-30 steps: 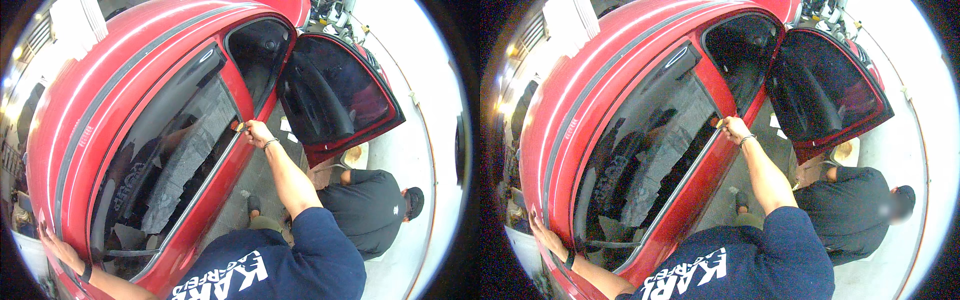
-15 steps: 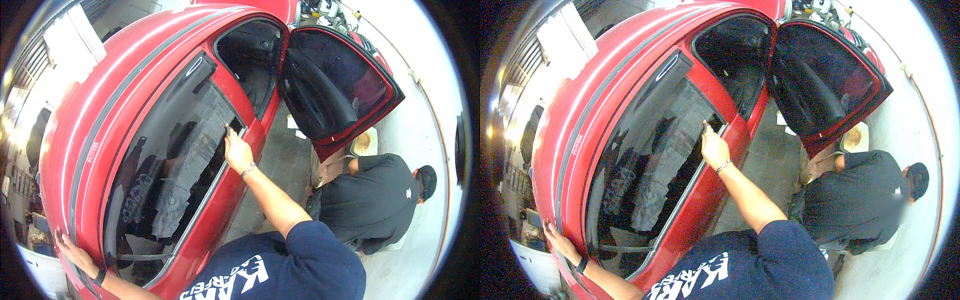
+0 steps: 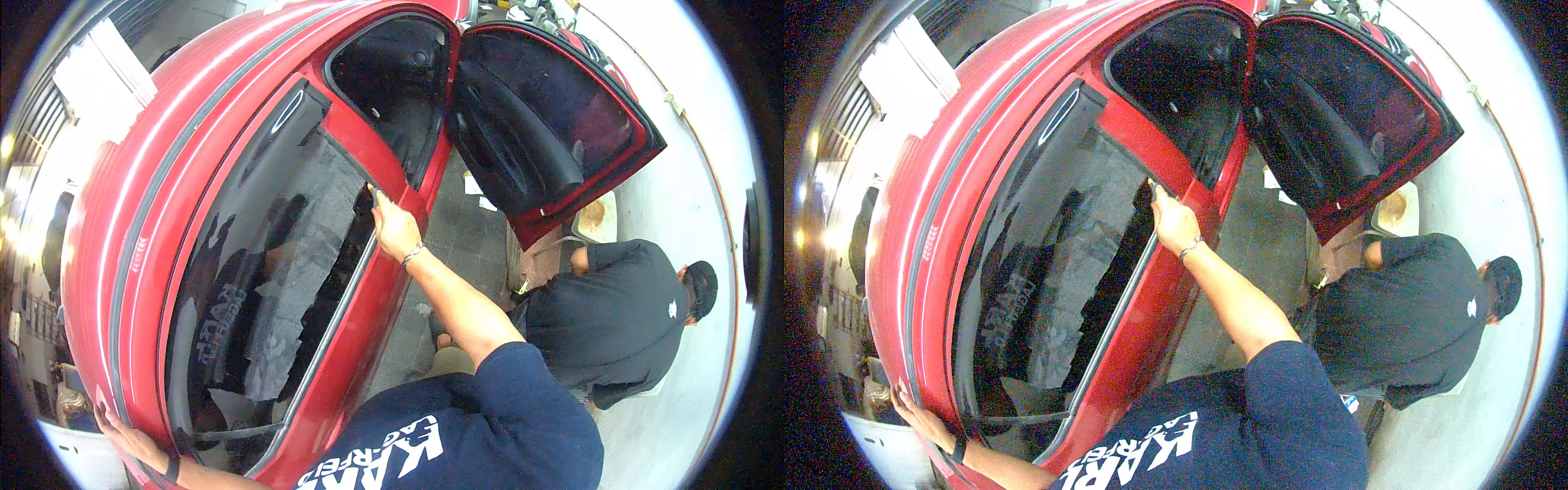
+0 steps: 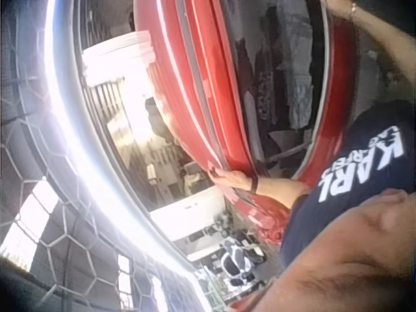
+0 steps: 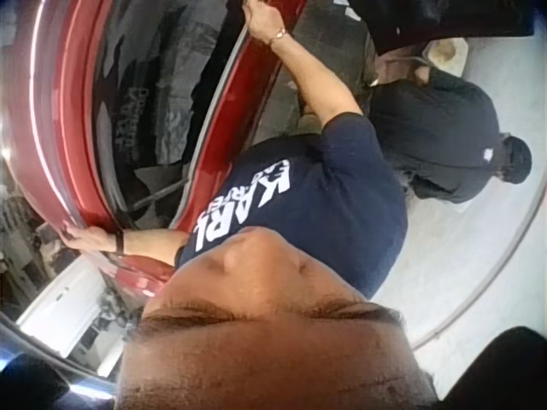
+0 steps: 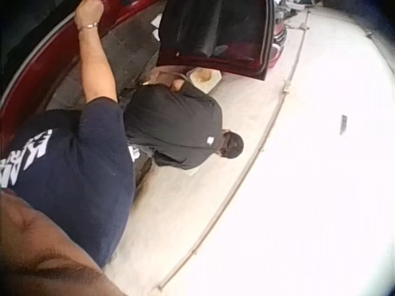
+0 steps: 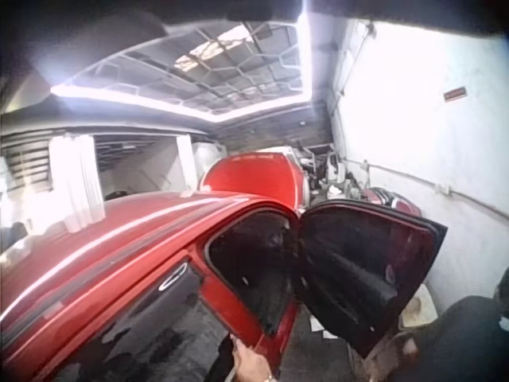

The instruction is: The person applies a tint film to the rear side window of a red car using a squeegee to smooth the surface and remove bubbles. They then move to the front side window and repeat the process, smoothing the film along the edges and over the glass.

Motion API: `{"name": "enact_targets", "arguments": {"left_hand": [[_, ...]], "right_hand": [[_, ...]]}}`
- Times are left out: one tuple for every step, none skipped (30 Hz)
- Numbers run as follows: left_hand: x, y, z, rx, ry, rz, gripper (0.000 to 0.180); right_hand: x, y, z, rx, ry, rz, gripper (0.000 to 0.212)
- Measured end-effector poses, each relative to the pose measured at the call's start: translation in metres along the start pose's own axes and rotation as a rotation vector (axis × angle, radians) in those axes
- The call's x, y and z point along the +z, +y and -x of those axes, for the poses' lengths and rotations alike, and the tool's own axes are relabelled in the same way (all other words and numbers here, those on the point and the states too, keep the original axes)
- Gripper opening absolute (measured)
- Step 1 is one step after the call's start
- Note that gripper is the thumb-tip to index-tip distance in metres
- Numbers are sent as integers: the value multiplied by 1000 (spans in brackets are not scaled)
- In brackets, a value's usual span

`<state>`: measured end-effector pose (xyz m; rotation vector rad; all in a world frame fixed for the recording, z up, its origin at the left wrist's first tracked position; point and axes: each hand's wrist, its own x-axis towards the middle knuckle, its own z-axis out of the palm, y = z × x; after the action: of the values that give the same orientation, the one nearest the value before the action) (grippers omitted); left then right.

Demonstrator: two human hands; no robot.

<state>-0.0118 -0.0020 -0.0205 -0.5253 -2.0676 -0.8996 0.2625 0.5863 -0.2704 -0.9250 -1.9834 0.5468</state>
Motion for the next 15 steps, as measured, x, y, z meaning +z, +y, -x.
{"name": "enact_targets", "arguments": {"left_hand": [[1,6,-2,6,16,-18,61],[-2,12,2,-39,33,-34,61],[-5,18,2,-43,33,-25,61],[-1,23,3,-45,27,-5,61],[4,27,3,-48,20,15,61],[0,31,6,-53,38,-15,61],[1,29,7,-40,31,-4,62],[0,26,8,-27,24,8,62],[6,21,3,-2,5,35,62],[3,6,0,17,9,-22,62],[-1,-10,-6,37,12,-78,62],[-8,-26,-8,51,26,-139,62],[-11,-36,-5,52,25,-121,62],[-11,-40,-6,59,21,-99,62],[-10,-42,-8,73,11,-78,62]], "right_hand": [[-5,-10,3,14,-82,33,46],[-11,-23,12,-39,-113,-4,46],[-15,-35,25,-94,-144,-39,47],[-8,-33,36,-156,-123,-19,48],[-4,-27,38,-207,-92,-2,47],[-11,-36,28,-142,-127,-3,47],[-21,-42,12,-69,-154,3,48],[-14,-30,-2,-67,-74,28,49],[-3,-7,-15,-20,-16,73,50],[-4,-10,-14,-15,-50,69,49],[-6,-13,-9,-8,-82,65,49],[-10,-25,-1,-54,-136,23,50],[-16,-35,12,-104,-191,-11,50],[-18,-40,26,-202,-194,15,53],[-16,-41,32,-281,-132,36,54]]}}
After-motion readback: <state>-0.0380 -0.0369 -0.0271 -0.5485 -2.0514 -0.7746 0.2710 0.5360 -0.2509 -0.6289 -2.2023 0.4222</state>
